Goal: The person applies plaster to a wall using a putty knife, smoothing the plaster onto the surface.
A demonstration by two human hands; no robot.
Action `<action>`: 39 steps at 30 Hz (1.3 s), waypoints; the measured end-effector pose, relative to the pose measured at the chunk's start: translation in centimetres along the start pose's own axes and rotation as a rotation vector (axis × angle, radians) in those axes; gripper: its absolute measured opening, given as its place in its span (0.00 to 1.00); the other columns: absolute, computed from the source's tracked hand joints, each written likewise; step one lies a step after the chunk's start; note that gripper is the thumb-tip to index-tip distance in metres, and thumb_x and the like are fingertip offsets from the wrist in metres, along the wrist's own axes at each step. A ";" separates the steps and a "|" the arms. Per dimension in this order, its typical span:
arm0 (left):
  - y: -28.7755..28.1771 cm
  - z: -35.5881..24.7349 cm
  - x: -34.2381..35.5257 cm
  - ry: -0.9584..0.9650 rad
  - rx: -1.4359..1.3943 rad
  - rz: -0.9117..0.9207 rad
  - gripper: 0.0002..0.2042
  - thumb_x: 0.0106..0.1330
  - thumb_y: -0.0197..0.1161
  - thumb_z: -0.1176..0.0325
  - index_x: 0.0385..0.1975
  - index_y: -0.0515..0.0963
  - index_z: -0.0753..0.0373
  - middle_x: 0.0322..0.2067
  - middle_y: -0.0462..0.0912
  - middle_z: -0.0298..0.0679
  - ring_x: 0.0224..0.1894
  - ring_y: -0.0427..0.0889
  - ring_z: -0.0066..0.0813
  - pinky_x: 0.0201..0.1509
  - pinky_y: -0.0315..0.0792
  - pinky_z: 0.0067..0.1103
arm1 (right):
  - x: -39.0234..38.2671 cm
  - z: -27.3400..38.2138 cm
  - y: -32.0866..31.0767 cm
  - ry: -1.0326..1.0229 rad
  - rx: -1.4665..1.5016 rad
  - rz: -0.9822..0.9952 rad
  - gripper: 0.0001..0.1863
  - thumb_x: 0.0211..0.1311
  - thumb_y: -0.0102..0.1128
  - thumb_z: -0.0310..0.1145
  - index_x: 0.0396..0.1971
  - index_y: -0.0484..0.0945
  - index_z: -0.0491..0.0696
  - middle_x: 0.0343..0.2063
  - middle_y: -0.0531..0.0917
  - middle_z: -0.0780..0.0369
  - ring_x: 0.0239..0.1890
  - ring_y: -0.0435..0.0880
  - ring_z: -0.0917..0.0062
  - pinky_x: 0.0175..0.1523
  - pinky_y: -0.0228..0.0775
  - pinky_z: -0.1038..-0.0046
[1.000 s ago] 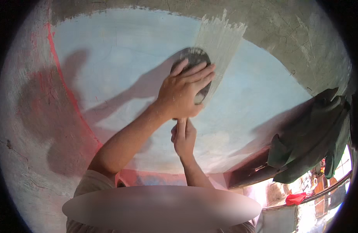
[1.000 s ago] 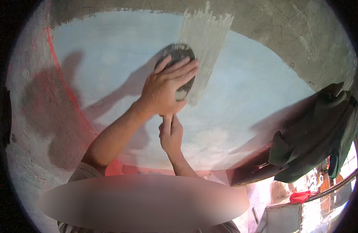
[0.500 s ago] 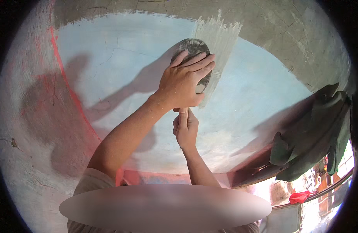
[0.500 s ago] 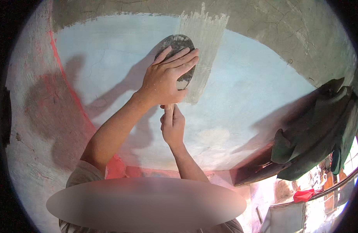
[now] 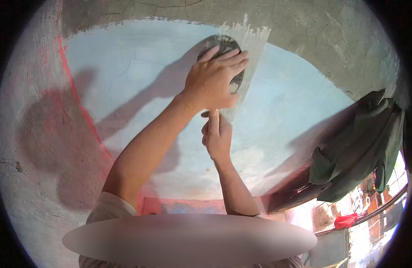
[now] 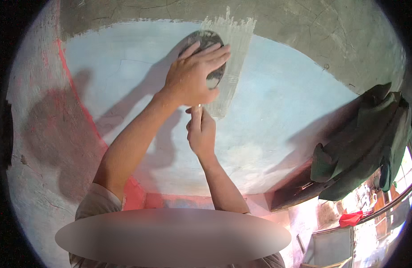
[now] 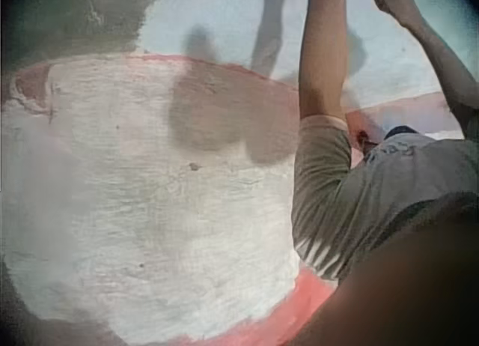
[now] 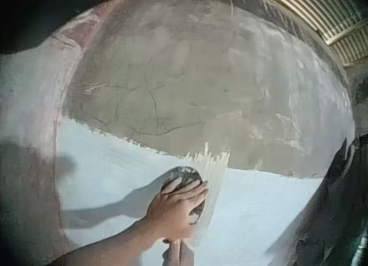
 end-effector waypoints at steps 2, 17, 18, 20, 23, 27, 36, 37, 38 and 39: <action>-0.6 0.4 0.7 0.021 0.002 -0.027 0.34 0.50 0.67 0.65 0.63 0.78 0.59 0.71 0.71 0.31 0.73 0.68 0.27 0.82 0.52 0.36 | 0.2 0.5 0.5 0.002 0.028 0.019 0.30 0.80 0.47 0.56 0.39 0.77 0.39 0.13 0.66 0.71 0.11 0.60 0.89 0.16 0.50 0.81; 1.3 -0.1 -0.5 0.042 -0.023 -0.004 0.35 0.51 0.68 0.65 0.66 0.75 0.58 0.73 0.68 0.28 0.75 0.64 0.24 0.83 0.48 0.35 | 0.1 -1.5 0.3 -0.008 0.015 -0.092 0.28 0.82 0.42 0.54 0.38 0.75 0.42 0.12 0.64 0.71 0.10 0.59 0.88 0.15 0.50 0.81; 2.5 -0.4 -2.2 0.047 -0.033 0.018 0.35 0.51 0.69 0.65 0.66 0.76 0.59 0.74 0.67 0.30 0.75 0.64 0.26 0.83 0.47 0.36 | -0.5 -4.0 -0.2 -0.001 -0.019 -0.099 0.27 0.82 0.41 0.55 0.36 0.74 0.43 0.12 0.65 0.71 0.10 0.60 0.88 0.14 0.51 0.80; 4.5 -0.8 -5.7 0.033 -0.073 0.066 0.35 0.52 0.70 0.64 0.65 0.76 0.59 0.74 0.67 0.31 0.75 0.64 0.26 0.83 0.47 0.37 | -2.7 -8.7 -0.8 0.068 0.020 -0.114 0.27 0.82 0.41 0.55 0.32 0.72 0.45 0.12 0.66 0.70 0.10 0.61 0.87 0.15 0.52 0.80; 7.7 -1.7 -11.0 -0.010 -0.205 0.109 0.34 0.54 0.72 0.63 0.65 0.76 0.60 0.74 0.67 0.35 0.75 0.64 0.31 0.82 0.48 0.40 | -6.3 -14.8 -2.1 0.155 0.009 -0.129 0.28 0.81 0.42 0.56 0.30 0.71 0.46 0.12 0.66 0.69 0.10 0.61 0.87 0.15 0.53 0.80; 9.1 -0.8 -17.8 -0.192 -0.464 -0.176 0.32 0.57 0.75 0.59 0.63 0.76 0.64 0.73 0.67 0.42 0.75 0.65 0.42 0.79 0.50 0.43 | -10.0 -21.2 -3.7 0.229 -0.002 -0.126 0.28 0.81 0.42 0.56 0.28 0.69 0.47 0.12 0.66 0.70 0.11 0.61 0.87 0.16 0.52 0.80; 22.6 -1.4 -37.5 -1.493 -1.671 -0.026 0.21 0.71 0.67 0.57 0.52 0.80 0.69 0.50 0.85 0.42 0.51 0.81 0.28 0.58 0.72 0.26 | -13.1 -26.5 -3.3 0.430 0.188 -0.032 0.25 0.83 0.42 0.51 0.35 0.76 0.44 0.13 0.68 0.72 0.13 0.63 0.89 0.18 0.51 0.81; 21.1 -1.0 -35.7 -1.293 -1.385 0.000 0.21 0.72 0.66 0.54 0.50 0.80 0.70 0.45 0.86 0.40 0.46 0.82 0.26 0.53 0.73 0.25 | -13.2 -27.2 -3.9 0.423 0.185 -0.031 0.25 0.83 0.42 0.51 0.35 0.76 0.44 0.13 0.68 0.72 0.13 0.63 0.89 0.18 0.51 0.81; 19.8 -0.8 -33.6 -1.089 -1.102 0.021 0.23 0.73 0.64 0.52 0.48 0.80 0.70 0.40 0.87 0.38 0.42 0.82 0.23 0.49 0.74 0.23 | -13.4 -27.9 -4.6 0.397 0.102 -0.065 0.25 0.83 0.42 0.50 0.35 0.76 0.44 0.13 0.69 0.72 0.14 0.64 0.89 0.19 0.53 0.80; 19.7 -0.5 -33.5 -1.098 -1.092 0.017 0.23 0.73 0.64 0.52 0.48 0.80 0.70 0.40 0.87 0.38 0.42 0.82 0.23 0.49 0.74 0.23 | -13.8 -28.0 -4.5 0.383 0.026 -0.087 0.24 0.83 0.42 0.48 0.34 0.76 0.45 0.14 0.69 0.72 0.16 0.66 0.88 0.21 0.55 0.80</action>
Point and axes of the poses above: each hand's wrist, its own x-axis towards the middle knuckle, its own y-axis out of the palm, z = x × y, the point moved 8 cm from there along x, towards the middle knuckle
